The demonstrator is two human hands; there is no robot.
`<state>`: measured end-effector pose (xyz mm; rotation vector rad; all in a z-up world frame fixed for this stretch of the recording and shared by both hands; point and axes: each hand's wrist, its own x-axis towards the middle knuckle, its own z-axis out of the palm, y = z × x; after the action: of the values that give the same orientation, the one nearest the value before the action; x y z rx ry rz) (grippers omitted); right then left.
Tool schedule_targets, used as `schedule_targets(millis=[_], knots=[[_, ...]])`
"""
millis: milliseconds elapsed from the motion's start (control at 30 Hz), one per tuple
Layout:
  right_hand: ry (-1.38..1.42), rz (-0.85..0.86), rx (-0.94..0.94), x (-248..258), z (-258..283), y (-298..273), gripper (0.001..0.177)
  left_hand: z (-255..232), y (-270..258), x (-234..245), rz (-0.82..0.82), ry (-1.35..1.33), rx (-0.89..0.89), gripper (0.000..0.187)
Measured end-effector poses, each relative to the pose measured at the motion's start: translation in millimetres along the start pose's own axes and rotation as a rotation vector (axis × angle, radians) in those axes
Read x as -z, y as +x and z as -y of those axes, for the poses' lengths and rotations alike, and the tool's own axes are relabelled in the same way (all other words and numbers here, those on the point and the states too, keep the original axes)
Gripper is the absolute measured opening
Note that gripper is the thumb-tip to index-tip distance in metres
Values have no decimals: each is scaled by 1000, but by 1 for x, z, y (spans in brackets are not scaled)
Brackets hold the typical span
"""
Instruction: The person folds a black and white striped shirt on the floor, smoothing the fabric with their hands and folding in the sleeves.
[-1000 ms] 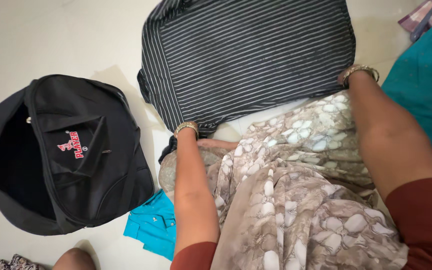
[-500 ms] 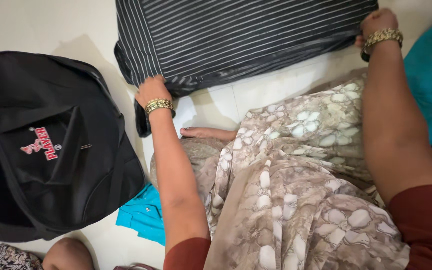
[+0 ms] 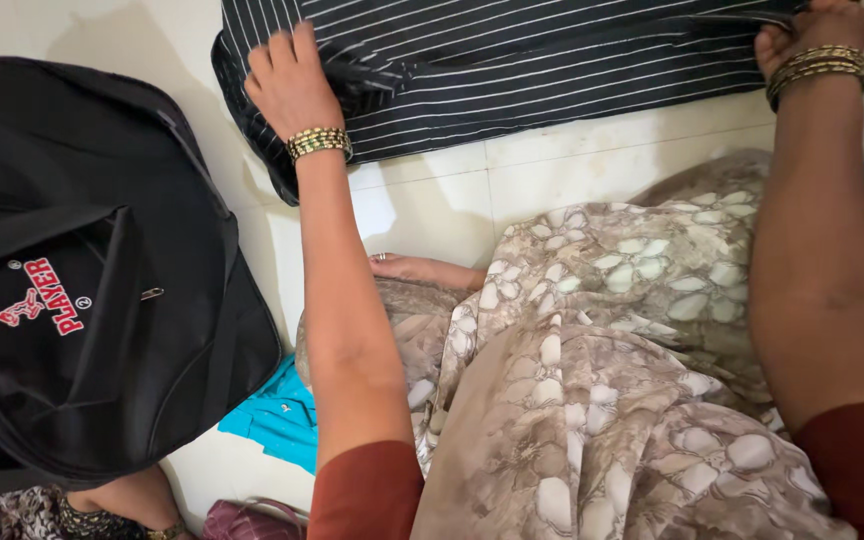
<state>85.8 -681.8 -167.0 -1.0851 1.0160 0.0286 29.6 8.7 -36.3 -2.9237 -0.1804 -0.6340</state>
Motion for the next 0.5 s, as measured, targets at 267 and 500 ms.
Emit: schedule_targets(millis=[267,500], knots=[[-249,104,122,-9,-3,7,41,52,5,31,456,-178,308,109],[-435,-61,104,-13,-2,-10,37,40,-30,51,1213,-209,674,150]])
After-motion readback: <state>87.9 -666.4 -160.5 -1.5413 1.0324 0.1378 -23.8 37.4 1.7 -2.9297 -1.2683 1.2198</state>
